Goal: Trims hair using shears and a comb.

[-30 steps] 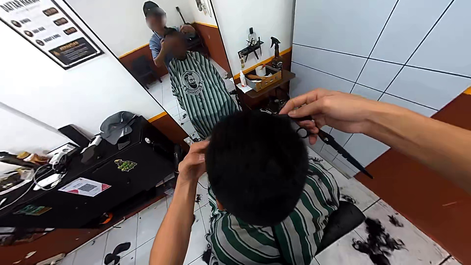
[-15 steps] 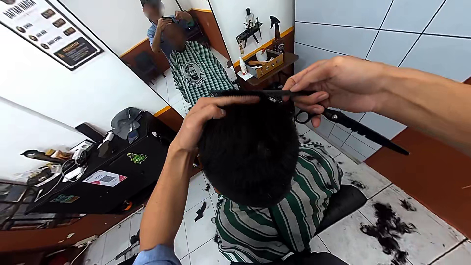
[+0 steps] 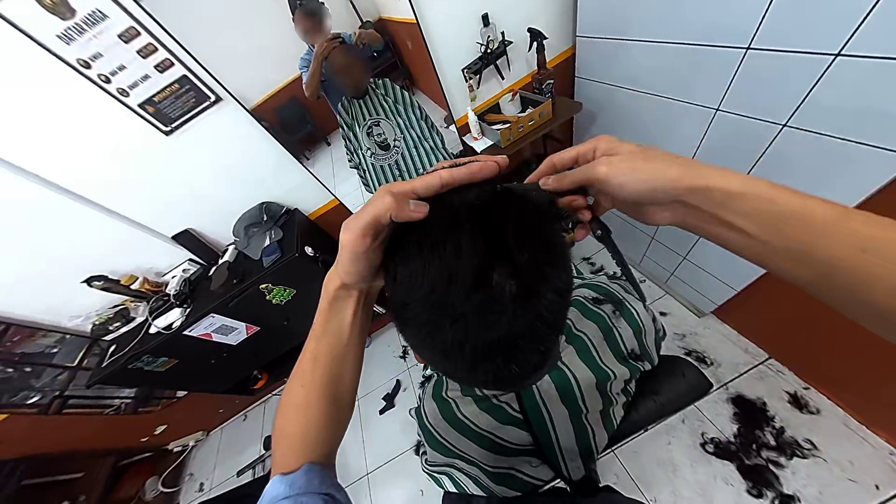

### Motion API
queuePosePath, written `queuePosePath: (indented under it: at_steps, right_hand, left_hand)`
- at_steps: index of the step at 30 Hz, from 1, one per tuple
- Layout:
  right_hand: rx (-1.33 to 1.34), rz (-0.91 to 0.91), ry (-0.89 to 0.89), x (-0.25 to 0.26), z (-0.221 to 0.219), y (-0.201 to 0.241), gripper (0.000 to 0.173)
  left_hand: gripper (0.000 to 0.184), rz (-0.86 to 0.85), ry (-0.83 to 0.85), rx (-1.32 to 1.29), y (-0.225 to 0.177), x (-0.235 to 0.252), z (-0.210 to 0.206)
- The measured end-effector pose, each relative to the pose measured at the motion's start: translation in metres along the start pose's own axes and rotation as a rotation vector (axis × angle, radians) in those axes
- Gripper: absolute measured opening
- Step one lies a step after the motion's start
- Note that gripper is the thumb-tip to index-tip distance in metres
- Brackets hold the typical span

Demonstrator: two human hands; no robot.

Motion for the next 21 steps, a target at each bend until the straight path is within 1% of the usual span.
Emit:
queuePosePath:
  at_steps: [2, 3, 5, 6, 7, 8, 9, 10, 11, 12, 14, 15, 16, 18, 20, 21]
  right_hand:
    - [0.023, 0.038, 0.037, 0.001, -0.001, 0.003, 0.023]
    - [0.025, 0.061, 0.052, -0.001, 0.000, 0.006, 0.023]
    - [-0.003, 0.128, 0.090, -0.008, 0.003, 0.009, 0.023]
    - [-0.020, 0.168, 0.107, -0.012, 0.004, 0.008, 0.023]
    - [-0.027, 0.207, 0.119, -0.017, 0.005, 0.007, 0.024]
    - [-0.026, 0.243, 0.125, -0.021, 0.004, 0.005, 0.024]
    - [-0.023, 0.272, 0.128, -0.025, 0.003, 0.003, 0.025]
    - [-0.019, 0.288, 0.124, -0.028, 0.002, 0.001, 0.025]
    - [-0.016, 0.292, 0.114, -0.031, 0.001, 0.000, 0.025]
    - [-0.008, 0.287, 0.103, -0.034, -0.001, -0.001, 0.025]
    - [0.032, 0.252, 0.088, -0.042, -0.005, -0.001, 0.025]
    - [0.062, 0.222, 0.085, -0.046, -0.007, -0.001, 0.026]
    - [0.093, 0.189, 0.079, -0.050, -0.009, 0.000, 0.026]
    - [0.142, 0.121, 0.068, -0.057, -0.013, 0.001, 0.027]
    - [0.184, 0.076, 0.076, -0.062, -0.011, 0.002, 0.029]
    - [0.199, 0.069, 0.093, -0.063, -0.009, 0.002, 0.030]
  left_hand:
    - [0.057, -0.032, -0.027, 0.057, -0.005, -0.001, -0.002]
    - [0.055, -0.069, -0.073, 0.076, -0.008, -0.003, -0.002]
    - [0.046, -0.173, -0.263, 0.058, -0.006, -0.020, 0.003]
    - [0.040, -0.236, -0.376, 0.001, 0.004, -0.032, 0.008]
    - [0.034, -0.267, -0.450, -0.069, 0.021, -0.043, 0.012]
    - [0.031, -0.273, -0.463, -0.139, 0.041, -0.052, 0.015]
    - [0.034, -0.274, -0.411, -0.209, 0.058, -0.059, 0.014]
    - [0.034, -0.273, -0.345, -0.270, 0.066, -0.060, 0.010]
    - [0.032, -0.264, -0.275, -0.275, 0.065, -0.057, 0.005]
    - [0.031, -0.260, -0.176, -0.220, 0.063, -0.052, 0.005]
    - [0.043, -0.349, 0.036, -0.045, 0.079, -0.040, 0.025]
    - [0.048, -0.374, 0.095, 0.058, 0.080, -0.031, 0.033]
    - [0.054, -0.364, 0.156, 0.144, 0.068, -0.019, 0.034]
    - [0.053, -0.276, 0.226, 0.237, 0.032, -0.003, 0.022]
    - [0.033, -0.210, 0.189, 0.294, 0.010, 0.001, 0.010]
    - [0.029, -0.187, 0.158, 0.339, 0.002, 0.001, 0.004]
Point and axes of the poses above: each hand's wrist, its own x-axis towards the middle knuckle, its own z-axis out of the back of the hand, y = z × x, the point moved 2 cm from there along x, towards the middle knuckle, and after that the axes turned 8 degrees about z, right-handed, at the moved point
